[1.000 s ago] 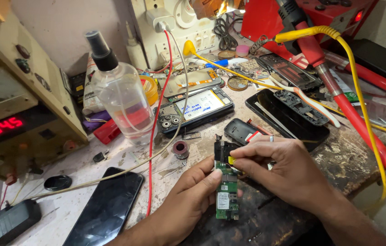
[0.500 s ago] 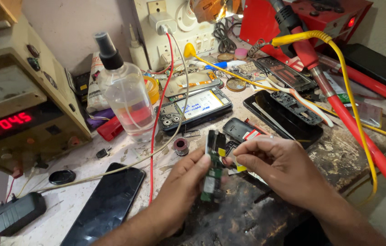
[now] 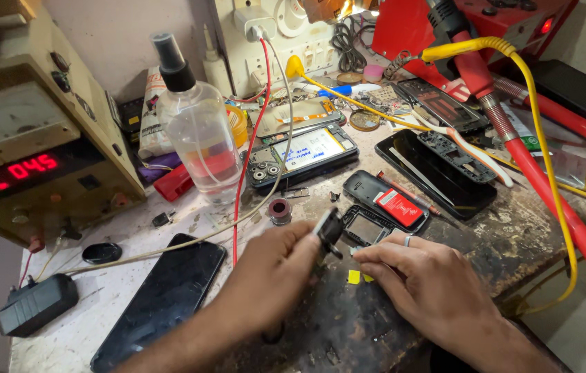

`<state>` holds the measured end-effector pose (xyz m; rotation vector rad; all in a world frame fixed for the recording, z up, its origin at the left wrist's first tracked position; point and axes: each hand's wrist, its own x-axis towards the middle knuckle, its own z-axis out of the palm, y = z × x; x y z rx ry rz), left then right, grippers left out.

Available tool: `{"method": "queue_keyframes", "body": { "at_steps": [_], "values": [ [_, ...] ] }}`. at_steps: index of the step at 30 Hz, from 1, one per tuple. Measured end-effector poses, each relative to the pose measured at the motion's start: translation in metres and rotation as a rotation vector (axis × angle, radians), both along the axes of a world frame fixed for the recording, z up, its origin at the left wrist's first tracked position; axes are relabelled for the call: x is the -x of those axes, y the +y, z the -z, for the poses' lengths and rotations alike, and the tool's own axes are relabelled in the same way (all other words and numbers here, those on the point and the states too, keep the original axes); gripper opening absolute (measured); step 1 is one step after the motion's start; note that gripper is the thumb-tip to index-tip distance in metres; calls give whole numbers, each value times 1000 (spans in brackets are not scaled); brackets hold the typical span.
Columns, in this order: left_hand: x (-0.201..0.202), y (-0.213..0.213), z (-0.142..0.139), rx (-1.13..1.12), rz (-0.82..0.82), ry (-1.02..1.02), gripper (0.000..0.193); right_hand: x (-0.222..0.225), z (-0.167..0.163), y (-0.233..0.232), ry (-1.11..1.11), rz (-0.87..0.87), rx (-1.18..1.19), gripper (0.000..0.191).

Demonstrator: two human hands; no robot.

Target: The person uses a soldering iron to work on a mobile phone circuit board, then reassembles the phone with its battery and casing. The phone is powered on and the screen displays the brand logo and home screen.

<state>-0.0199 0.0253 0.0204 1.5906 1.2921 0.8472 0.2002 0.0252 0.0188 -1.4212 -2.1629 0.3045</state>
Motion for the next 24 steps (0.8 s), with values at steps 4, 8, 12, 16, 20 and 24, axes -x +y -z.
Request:
{"method": "queue_keyframes", "body": {
  "at_steps": [4,8,12,16,20,24],
  "values": [
    [2,14,7,84,-60,-250,30,0,-4,0,22,-33,-12,22],
    [2,17,9,206,-95,-258,34,7,-1,0,-47,3,-111,20],
    [5,15,8,41,-118,-8,41,5,9,-17,143,-80,-356,16],
    [8,19,12,-176,-78,198,45,5,27,-38,330,-165,-411,16],
    [10,26,19,-346,-24,288,43,5,40,-42,357,-161,-414,15],
    [11,29,24,-384,-33,374,37,3,43,-43,410,-158,-408,17]
  ]
}}
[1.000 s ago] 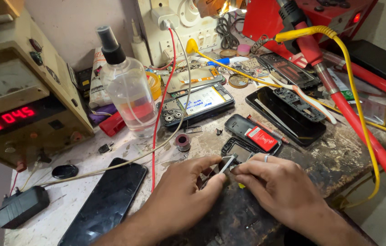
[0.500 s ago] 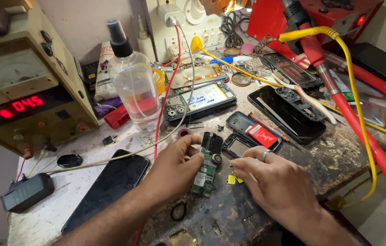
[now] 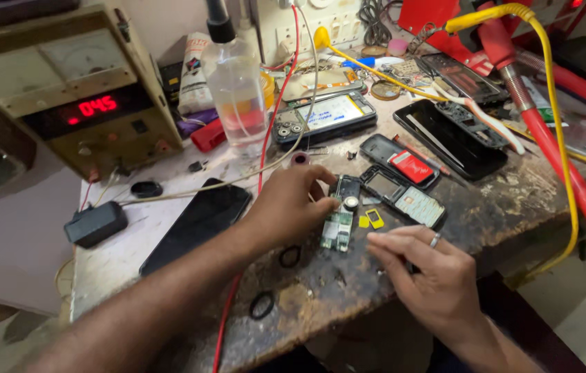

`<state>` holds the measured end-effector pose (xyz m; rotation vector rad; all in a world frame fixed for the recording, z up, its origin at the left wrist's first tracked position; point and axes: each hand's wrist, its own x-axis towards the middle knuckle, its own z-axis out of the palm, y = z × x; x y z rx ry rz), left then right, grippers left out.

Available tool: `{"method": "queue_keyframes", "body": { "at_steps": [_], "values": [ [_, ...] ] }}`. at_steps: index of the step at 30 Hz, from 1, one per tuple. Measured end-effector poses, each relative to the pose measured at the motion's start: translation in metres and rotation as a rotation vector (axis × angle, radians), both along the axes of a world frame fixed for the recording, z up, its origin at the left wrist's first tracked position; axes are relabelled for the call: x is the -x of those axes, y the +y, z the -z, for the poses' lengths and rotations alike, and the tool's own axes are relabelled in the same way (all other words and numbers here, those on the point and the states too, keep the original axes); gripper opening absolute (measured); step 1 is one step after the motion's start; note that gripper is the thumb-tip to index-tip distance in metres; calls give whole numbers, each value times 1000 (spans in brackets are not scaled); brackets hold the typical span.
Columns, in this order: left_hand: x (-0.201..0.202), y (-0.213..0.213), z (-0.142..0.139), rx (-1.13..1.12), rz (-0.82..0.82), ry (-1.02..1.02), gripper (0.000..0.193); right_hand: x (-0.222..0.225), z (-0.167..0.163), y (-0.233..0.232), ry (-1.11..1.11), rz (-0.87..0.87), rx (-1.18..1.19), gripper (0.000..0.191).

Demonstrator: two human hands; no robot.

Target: The person uses a soldering iron to work on a mobile phone circuit board, then reassembles the phone with its battery and casing. The phone is powered on and the screen displays the brand logo and home screen.

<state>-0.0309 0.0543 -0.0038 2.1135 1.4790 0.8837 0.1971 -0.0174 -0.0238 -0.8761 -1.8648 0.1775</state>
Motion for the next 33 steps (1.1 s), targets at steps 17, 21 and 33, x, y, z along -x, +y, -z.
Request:
{"method": "queue_keyframes", "body": {
  "at_steps": [17,21,33],
  "values": [
    [-3,-96,-16,-37,-30,-148,25,-1,33,-51,-65,50,-295,15],
    [3,-101,-18,-99,127,-204,25,14,69,-73,210,10,471,9],
    [32,-53,9,197,113,-639,28,84,99,-35,1552,-1002,1448,56]
  ]
}}
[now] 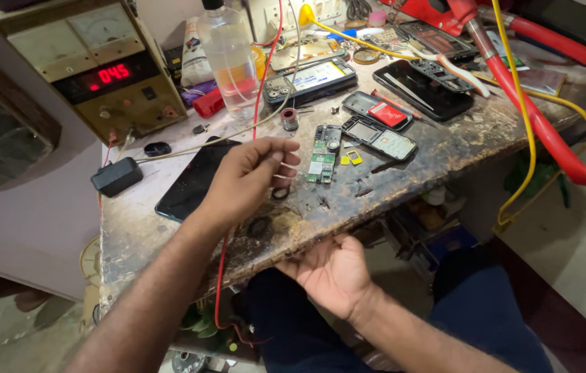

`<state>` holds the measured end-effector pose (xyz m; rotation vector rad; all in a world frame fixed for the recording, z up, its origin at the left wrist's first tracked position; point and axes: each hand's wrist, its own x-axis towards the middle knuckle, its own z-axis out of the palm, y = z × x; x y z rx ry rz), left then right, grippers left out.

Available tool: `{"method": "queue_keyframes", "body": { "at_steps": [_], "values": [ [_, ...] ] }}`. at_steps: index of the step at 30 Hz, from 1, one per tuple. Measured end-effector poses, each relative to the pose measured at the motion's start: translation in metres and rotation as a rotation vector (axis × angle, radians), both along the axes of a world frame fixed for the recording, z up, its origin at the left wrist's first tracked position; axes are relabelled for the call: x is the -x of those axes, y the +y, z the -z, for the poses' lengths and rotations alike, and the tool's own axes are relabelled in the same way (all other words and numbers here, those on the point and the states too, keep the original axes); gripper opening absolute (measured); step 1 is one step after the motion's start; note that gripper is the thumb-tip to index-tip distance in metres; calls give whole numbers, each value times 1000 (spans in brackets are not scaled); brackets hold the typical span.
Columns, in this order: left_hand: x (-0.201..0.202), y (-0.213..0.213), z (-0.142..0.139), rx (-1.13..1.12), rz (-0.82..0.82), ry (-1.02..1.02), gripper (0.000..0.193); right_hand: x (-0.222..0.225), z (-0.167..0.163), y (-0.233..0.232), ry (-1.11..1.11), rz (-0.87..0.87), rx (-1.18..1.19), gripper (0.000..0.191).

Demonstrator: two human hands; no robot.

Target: The person uses a soldering iron to work on a mobile phone circuit board, then reassembles the phone with its battery and casing. The phone is powered on and the screen displays the brand logo and home screen.

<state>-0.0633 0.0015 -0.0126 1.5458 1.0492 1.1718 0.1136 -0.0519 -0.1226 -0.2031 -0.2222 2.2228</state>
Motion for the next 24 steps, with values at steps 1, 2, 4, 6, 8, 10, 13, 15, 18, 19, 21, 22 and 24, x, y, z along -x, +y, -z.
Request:
{"method": "queue_keyframes", "body": {
  "at_steps": [1,2,4,6,8,10,13,15,18,19,21,22,24],
  "values": [
    [0,1,3,6,1,7,27,-2,-1,3,-15,45,-7,54],
    [-1,1,6,17,4,13,27,-6,-2,8,-30,90,-11,52],
    [-3,1,8,21,14,29,27,-13,-1,13,-58,168,-12,49],
    [-5,-1,8,13,24,49,27,-23,1,14,-84,225,-5,46],
    [-9,-4,5,-6,35,53,26,-32,2,10,-134,260,7,43],
    [-13,-9,0,-71,24,129,25,-39,0,4,-171,292,-16,39],
    [-16,-22,-9,-100,-5,289,22,-51,-6,-7,-221,339,-74,33],
    [-17,-31,-12,64,6,331,19,-59,-10,-16,-265,372,-71,29],
    [-19,-36,-16,-135,155,352,15,-67,-17,-25,-335,356,-185,21],
    [-20,-37,-16,-149,142,375,15,-69,-21,-27,-452,391,-247,16],
    [-22,-36,-16,-177,119,416,15,-73,-31,-31,-688,463,-373,12],
    [-23,-36,-16,-179,118,416,15,-76,-39,-33,-1009,533,-563,12],
    [-22,-36,-16,-183,116,423,15,-86,-56,-41,-1653,660,-940,13]
  ]
}}
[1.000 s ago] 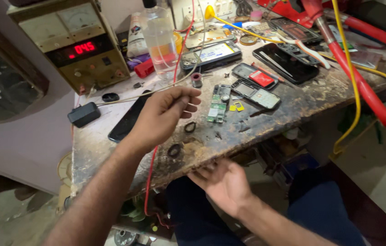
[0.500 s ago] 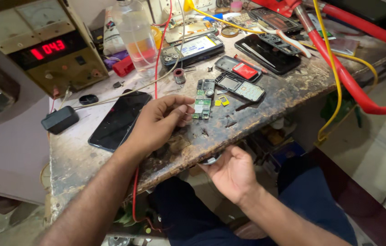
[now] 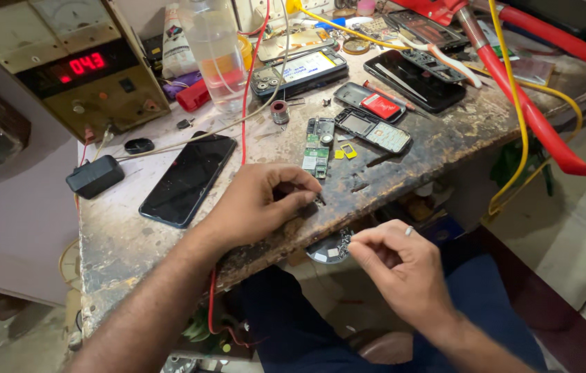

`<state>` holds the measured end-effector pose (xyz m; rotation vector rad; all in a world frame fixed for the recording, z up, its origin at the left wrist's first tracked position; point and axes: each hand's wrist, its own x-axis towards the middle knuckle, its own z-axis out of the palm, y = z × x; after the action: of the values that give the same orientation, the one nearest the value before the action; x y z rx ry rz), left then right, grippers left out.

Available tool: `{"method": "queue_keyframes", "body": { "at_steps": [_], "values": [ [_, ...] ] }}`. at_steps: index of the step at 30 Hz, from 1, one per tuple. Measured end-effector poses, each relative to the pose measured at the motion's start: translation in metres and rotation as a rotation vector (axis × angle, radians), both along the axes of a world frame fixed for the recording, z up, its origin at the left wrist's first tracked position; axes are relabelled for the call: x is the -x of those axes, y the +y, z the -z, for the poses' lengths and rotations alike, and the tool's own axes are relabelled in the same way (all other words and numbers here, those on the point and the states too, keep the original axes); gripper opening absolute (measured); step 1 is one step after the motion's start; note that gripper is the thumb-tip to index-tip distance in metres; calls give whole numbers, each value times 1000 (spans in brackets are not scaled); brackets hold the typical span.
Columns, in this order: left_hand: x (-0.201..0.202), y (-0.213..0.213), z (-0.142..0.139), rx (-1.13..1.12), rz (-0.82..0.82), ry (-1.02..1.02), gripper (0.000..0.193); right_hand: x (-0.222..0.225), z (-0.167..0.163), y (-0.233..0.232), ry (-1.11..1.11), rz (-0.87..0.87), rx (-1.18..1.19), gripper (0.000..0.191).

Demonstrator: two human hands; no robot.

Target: The person uses a soldering iron to work on a mobile phone circuit board, then reassembles the phone with its battery and casing. The phone is powered on and the screen displays the brand logo and home screen.

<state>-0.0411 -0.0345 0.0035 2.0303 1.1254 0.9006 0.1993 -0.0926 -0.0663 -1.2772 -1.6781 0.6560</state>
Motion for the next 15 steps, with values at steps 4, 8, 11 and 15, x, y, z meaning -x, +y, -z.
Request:
{"method": "queue_keyframes", "body": {
  "at_steps": [4,8,11,15],
  "values": [
    [-1,0,2,13,5,-19,15,-9,-37,7,-255,-193,-248,15],
    [-3,1,3,31,-9,-22,15,-3,-61,24,-568,-357,-322,15],
    [-2,1,3,40,2,-36,16,3,-70,29,-662,-420,-331,15],
    [-2,1,4,44,2,-38,16,7,-73,26,-690,-418,-343,14]
  ]
}}
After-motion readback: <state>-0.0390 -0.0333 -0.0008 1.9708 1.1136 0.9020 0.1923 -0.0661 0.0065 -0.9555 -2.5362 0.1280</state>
